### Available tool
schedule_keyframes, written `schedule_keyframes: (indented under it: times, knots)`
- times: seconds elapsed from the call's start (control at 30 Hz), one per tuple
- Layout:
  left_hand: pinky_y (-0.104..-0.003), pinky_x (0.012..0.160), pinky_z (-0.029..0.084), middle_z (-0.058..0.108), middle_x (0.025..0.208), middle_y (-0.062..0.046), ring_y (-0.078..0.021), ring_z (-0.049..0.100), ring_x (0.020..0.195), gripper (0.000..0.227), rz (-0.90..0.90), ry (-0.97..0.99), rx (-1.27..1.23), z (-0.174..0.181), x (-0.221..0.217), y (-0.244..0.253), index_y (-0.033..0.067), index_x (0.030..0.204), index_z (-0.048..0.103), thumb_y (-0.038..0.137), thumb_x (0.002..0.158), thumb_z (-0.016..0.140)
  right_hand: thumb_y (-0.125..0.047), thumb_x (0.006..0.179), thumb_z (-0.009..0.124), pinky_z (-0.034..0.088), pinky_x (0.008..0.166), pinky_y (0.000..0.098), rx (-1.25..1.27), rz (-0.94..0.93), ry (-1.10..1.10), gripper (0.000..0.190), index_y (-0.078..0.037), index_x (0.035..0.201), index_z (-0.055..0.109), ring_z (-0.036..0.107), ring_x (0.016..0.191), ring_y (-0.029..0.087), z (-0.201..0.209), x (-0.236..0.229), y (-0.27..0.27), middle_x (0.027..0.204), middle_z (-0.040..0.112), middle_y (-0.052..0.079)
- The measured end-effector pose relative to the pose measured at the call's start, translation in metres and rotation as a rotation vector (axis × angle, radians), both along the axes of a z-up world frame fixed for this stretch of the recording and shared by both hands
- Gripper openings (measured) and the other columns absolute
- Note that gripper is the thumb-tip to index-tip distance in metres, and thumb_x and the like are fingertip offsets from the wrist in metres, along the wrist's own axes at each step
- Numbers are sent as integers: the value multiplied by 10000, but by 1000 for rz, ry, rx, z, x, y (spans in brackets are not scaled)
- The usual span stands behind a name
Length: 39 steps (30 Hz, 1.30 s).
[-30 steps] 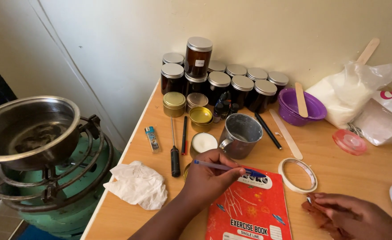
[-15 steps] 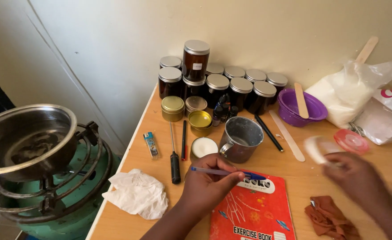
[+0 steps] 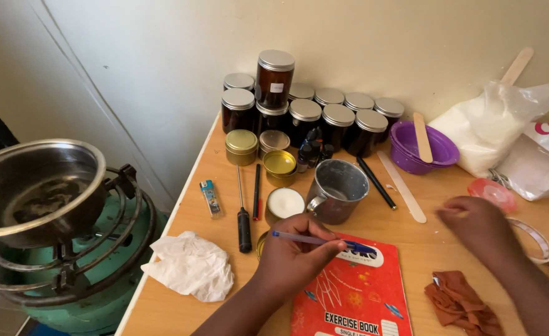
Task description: Documenting and cleaning candle-making ingredients and supplies, including jars of wax and containers.
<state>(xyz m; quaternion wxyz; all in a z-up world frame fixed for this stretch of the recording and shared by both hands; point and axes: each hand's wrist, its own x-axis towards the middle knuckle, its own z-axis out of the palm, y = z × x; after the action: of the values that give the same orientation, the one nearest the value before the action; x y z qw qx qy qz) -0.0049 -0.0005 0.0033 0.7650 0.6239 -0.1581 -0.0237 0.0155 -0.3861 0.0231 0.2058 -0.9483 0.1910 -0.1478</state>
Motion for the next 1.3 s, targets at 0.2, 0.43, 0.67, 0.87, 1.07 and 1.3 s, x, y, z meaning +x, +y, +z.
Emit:
schedule_keyframes:
  times: [0.2,0.43,0.67,0.87,1.07,1.3]
  knots:
    - [-270,652,574,854,805,-75,-95,735,717,207,32,67,-23,3,5,6,80,803,754,133,821,953,-494,888,775,479,689,415,-20,-114,352,405,-103,980,724,712,746,279,-3,48,39,896,781,91]
    - [-254,660,584,841,788,-28,-68,732,718,251,54,32,-10,1,3,-2,118,759,734,173,792,977,-374,932,798,427,654,403,97,-118,344,302,-83,853,773,685,699,288,-17,66,-14,796,802,131]
    - [-248,624,536,826,780,-16,-42,685,687,248,21,-3,-28,6,-1,0,123,765,725,188,818,959,-324,959,886,478,788,377,-49,-117,-55,278,-48,928,873,713,871,232,6,3,3,944,830,77]
    - [-256,592,537,813,759,-36,-53,692,669,246,14,-7,-2,13,-4,2,112,762,728,182,828,955,-246,1080,879,434,689,307,327,-80,-384,262,-38,1115,724,581,756,193,-23,15,-45,867,668,144]
    - [-274,612,550,828,785,-44,-62,696,689,244,2,-19,-4,12,-4,3,107,757,717,163,838,941,-126,962,833,656,949,192,956,-89,-418,234,-83,1139,686,703,1001,103,-36,85,-104,1106,725,12]
    - [-254,626,531,821,769,-16,-54,680,692,271,51,39,6,0,3,1,119,742,715,184,806,969,-98,969,735,643,1176,212,1222,35,-362,196,-143,1148,669,729,1225,17,-28,105,-112,1198,705,-70]
